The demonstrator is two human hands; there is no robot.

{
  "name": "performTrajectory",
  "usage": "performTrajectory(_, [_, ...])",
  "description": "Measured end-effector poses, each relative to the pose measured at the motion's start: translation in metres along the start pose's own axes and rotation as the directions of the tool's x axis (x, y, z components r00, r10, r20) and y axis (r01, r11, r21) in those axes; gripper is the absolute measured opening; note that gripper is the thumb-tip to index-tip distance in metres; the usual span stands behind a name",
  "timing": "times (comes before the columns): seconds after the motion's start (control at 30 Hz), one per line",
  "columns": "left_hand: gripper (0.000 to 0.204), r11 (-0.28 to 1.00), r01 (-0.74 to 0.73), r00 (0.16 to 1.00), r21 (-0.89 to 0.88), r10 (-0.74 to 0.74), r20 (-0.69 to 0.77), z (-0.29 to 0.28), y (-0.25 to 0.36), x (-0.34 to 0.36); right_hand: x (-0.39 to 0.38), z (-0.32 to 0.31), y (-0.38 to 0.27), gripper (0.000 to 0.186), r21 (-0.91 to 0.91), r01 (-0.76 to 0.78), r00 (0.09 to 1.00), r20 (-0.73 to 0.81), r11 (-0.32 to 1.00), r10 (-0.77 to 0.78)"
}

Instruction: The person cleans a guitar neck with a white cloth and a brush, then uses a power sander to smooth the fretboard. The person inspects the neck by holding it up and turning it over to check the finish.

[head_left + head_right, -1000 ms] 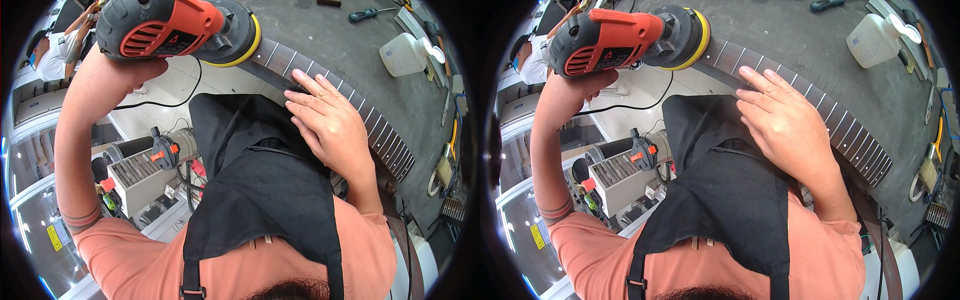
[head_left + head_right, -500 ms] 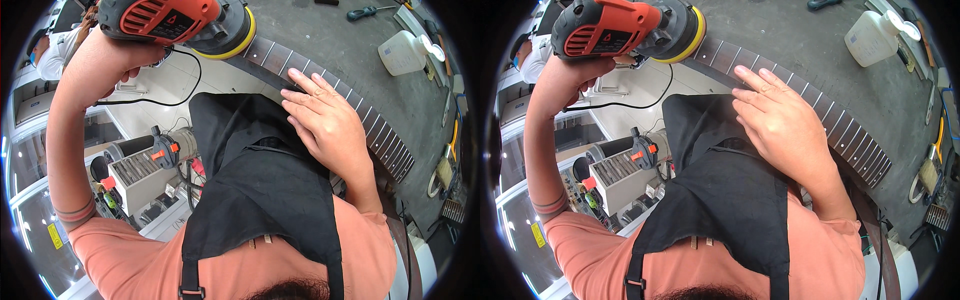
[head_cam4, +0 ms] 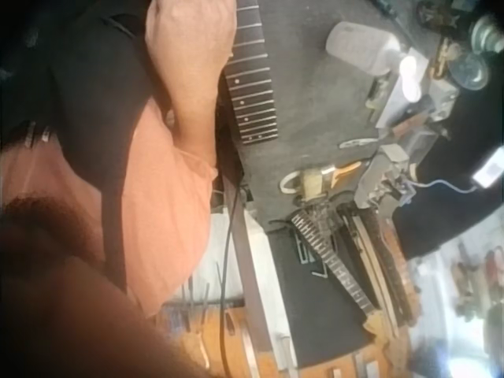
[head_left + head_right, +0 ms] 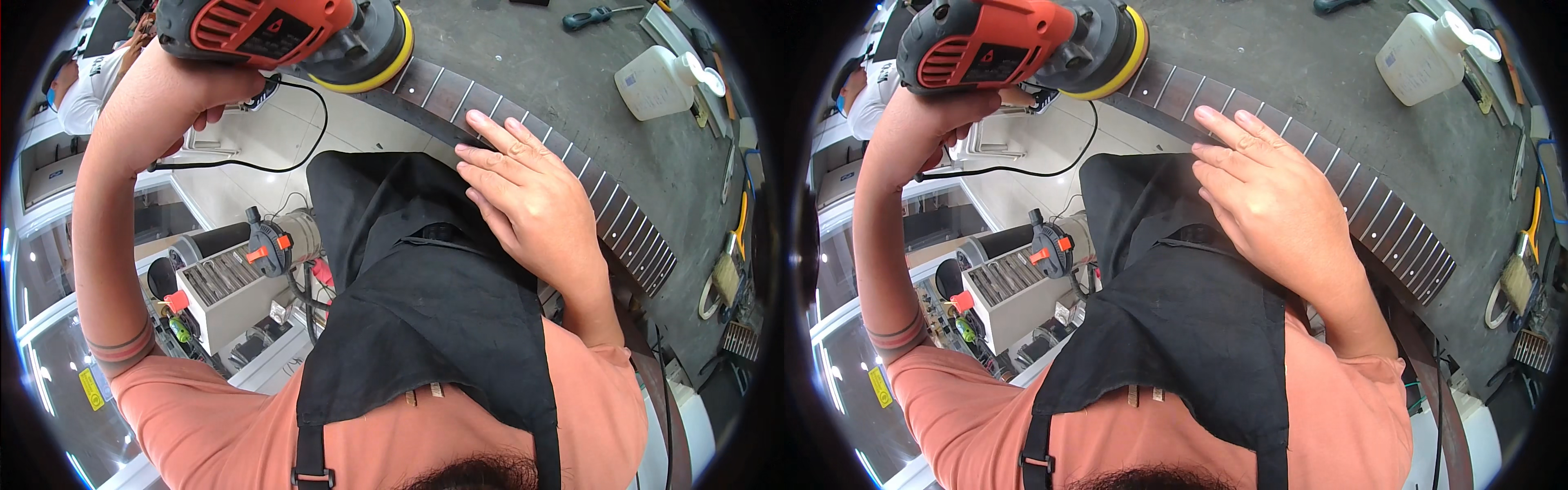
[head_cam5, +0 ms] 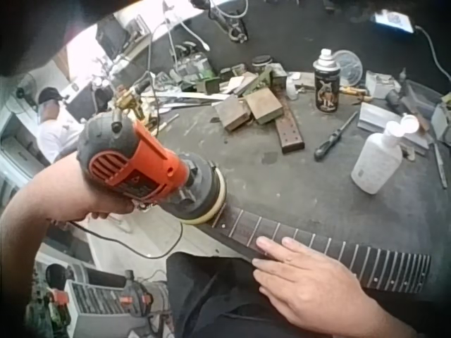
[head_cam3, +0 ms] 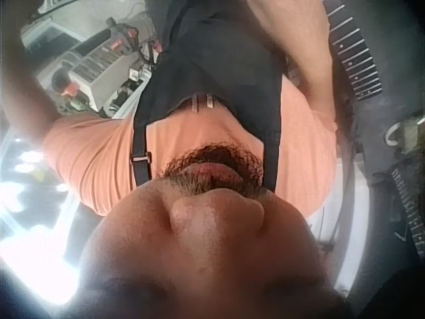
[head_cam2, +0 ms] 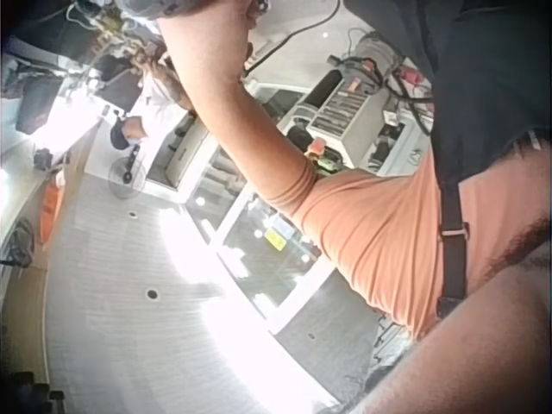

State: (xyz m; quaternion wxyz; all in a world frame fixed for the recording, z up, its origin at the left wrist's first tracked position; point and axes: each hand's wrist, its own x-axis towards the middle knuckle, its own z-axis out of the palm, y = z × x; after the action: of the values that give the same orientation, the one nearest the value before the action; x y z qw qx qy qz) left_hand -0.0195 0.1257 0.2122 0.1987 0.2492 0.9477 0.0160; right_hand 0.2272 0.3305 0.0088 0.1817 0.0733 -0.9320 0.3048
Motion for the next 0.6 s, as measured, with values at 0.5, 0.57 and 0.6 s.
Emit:
performTrajectory(0.5, [0.019, 0.995, -0.008, 1.0, -0.101, 0.006, -0.017, 0.009, -0.017, -0.006, 0.0, 0.001, 0.0, 0.014, -0.018, 0.007, 1.0, -0.007, 1.0, -0.007])
performTrajectory(0.57, [0.02, 0.995, -0.023, 0.999, -0.102, 0.018, -0.046, 0.011, -0.015, -0.013, 0.0, 0.001, 0.0, 0.014, -0.017, 0.01, 1.0, -0.005, 1.0, -0.01])
performTrajectory(0.6, [0.021, 0.994, -0.028, 0.998, -0.106, 0.022, -0.065, 0.012, -0.013, -0.018, 0.001, 0.001, 0.0, 0.014, -0.015, 0.01, 1.0, -0.003, 1.0, -0.01])
